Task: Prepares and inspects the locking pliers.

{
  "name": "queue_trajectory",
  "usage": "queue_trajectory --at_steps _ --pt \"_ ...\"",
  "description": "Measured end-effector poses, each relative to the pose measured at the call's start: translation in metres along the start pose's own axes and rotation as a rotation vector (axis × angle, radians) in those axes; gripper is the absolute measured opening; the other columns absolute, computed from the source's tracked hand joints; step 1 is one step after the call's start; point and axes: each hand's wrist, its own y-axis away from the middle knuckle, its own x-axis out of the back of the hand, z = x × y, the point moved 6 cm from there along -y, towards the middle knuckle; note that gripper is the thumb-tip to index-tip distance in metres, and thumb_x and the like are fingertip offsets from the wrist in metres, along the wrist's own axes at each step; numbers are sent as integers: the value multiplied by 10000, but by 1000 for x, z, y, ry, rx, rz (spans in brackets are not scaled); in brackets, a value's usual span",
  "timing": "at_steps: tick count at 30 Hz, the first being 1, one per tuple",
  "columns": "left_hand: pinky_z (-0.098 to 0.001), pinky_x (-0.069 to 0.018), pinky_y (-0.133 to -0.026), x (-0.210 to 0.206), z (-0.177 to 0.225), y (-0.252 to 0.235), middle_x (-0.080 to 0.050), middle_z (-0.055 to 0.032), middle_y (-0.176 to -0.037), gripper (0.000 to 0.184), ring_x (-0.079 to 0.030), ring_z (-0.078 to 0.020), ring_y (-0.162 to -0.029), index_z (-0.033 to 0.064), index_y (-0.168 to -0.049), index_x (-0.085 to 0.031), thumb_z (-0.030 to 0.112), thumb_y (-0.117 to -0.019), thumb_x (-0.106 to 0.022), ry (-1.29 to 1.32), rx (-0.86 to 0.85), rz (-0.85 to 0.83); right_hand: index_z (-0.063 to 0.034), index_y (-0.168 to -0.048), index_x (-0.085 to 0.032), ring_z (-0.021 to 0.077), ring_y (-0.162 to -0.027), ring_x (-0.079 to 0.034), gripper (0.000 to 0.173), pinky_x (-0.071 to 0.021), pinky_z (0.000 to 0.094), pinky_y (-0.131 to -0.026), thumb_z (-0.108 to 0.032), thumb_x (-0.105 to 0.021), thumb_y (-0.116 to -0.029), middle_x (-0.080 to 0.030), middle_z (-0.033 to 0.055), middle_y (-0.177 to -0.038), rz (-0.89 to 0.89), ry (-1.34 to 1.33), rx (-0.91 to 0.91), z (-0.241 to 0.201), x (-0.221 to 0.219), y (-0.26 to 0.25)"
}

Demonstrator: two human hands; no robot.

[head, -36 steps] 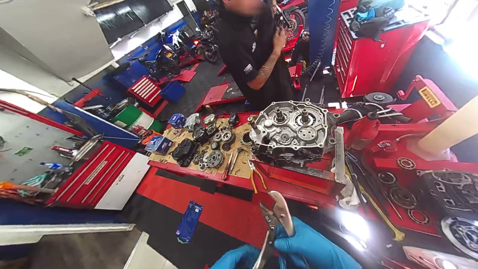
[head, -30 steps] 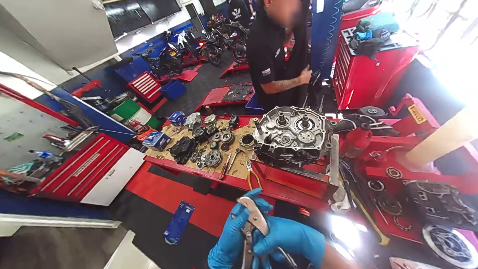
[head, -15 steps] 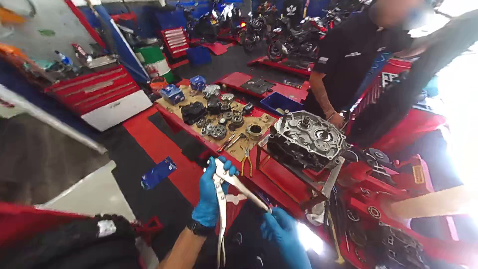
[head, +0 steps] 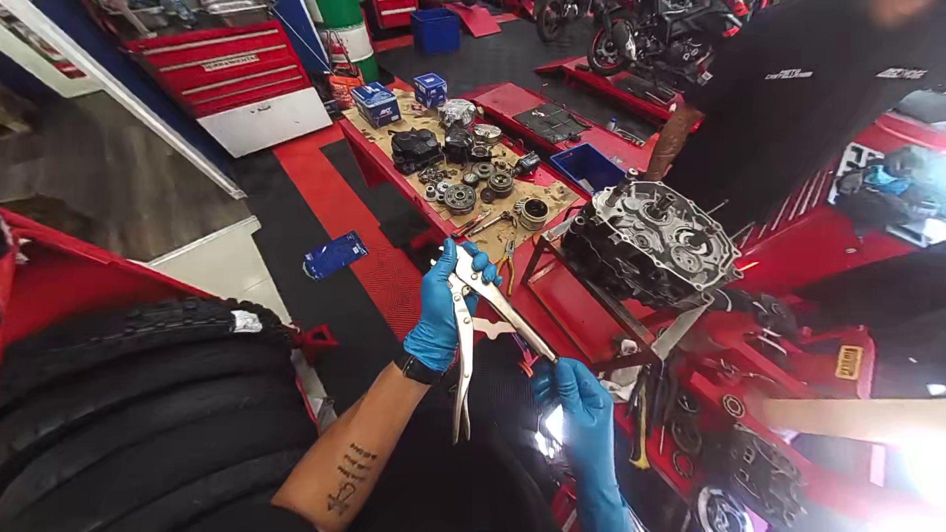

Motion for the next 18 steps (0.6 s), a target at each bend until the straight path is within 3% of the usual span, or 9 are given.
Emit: queue_trajectory --at_steps 1,2,4,6,8,9,11,15,18 --pt "-376 -589 -655 1 0 0 -607 -47 -712 565 -641 -202 -639 68 -977 -575 386 -1123 -131 4 -3 2 3 -1057 -688 107 -726 -714 129 -622 251 -687 -71 -605 -992 -741 37 -851 23 33 45 -4 1 1" --pt "-371 -586 -652 1 0 -1 -605 -46 -713 564 -640 -201 -641 69 -973 -572 383 -1122 -127 12 -3 2 2 -1132 -673 81 -805 -709 204 -614 224 -751 -54 -673 -936 -736 23 -943 41 79 97 -6 2 2" --pt "-373 -592 -649 -1 -2 -1 -610 -51 -705 571 -647 -206 -635 62 -969 -576 380 -1123 -127 24 0 7 9 -1194 -663 73 -890 -709 282 -608 222 -815 -136 -683 -952 -735 20 -1027 36 110 136 -7 5 2" --pt "-375 -592 -656 -3 -4 0 -607 -47 -699 574 -643 -204 -632 66 -967 -572 382 -1123 -119 12 8 8 2 -1049 -710 95 -745 -724 258 -625 253 -695 -192 -540 -1053 -756 23 -861 13 100 80 -1 6 1" --pt "-380 -595 -661 -4 -6 -2 -608 -49 -699 575 -646 -206 -635 63 -967 -575 382 -1123 -123 5 17 13 -3 -1003 -704 97 -678 -705 205 -614 244 -645 -133 -550 -1040 -735 20 -786 18 91 52 -1 4 0" --pt "-381 -594 -662 -5 -7 -3 -608 -50 -698 573 -646 -206 -636 63 -965 -575 384 -1123 -128 12 21 20 -4 -1067 -684 76 -729 -701 135 -608 223 -687 -90 -613 -992 -731 8 -839 30 108 78 -4 5 0" --pt "-382 -591 -665 -8 -8 -5 -604 -46 -696 569 -643 -203 -635 68 -961 -573 390 -1122 -132 22 29 26 11 -1184 -656 72 -872 -701 259 -603 218 -801 -76 -670 -940 -729 21 -1001 36 85 101 -8 10 -1" --pt "-380 -585 -653 -11 -17 -9 -603 -51 -704 571 -637 -207 -638 71 -964 -576 387 -1122 -128 12 44 3 -20 -974 -712 84 -667 -706 300 -616 240 -644 -165 -469 -1074 -740 1 -775 62 31 30 -6 15 -7" --pt "-379 -586 -651 -15 -21 -10 -605 -54 -705 568 -634 -206 -631 60 -964 -577 375 -1124 -133 14 54 0 -15 -1084 -694 67 -821 -701 144 -606 213 -768 -73 -640 -965 -733 -1 -934 124 86 132 -15 21 -5"
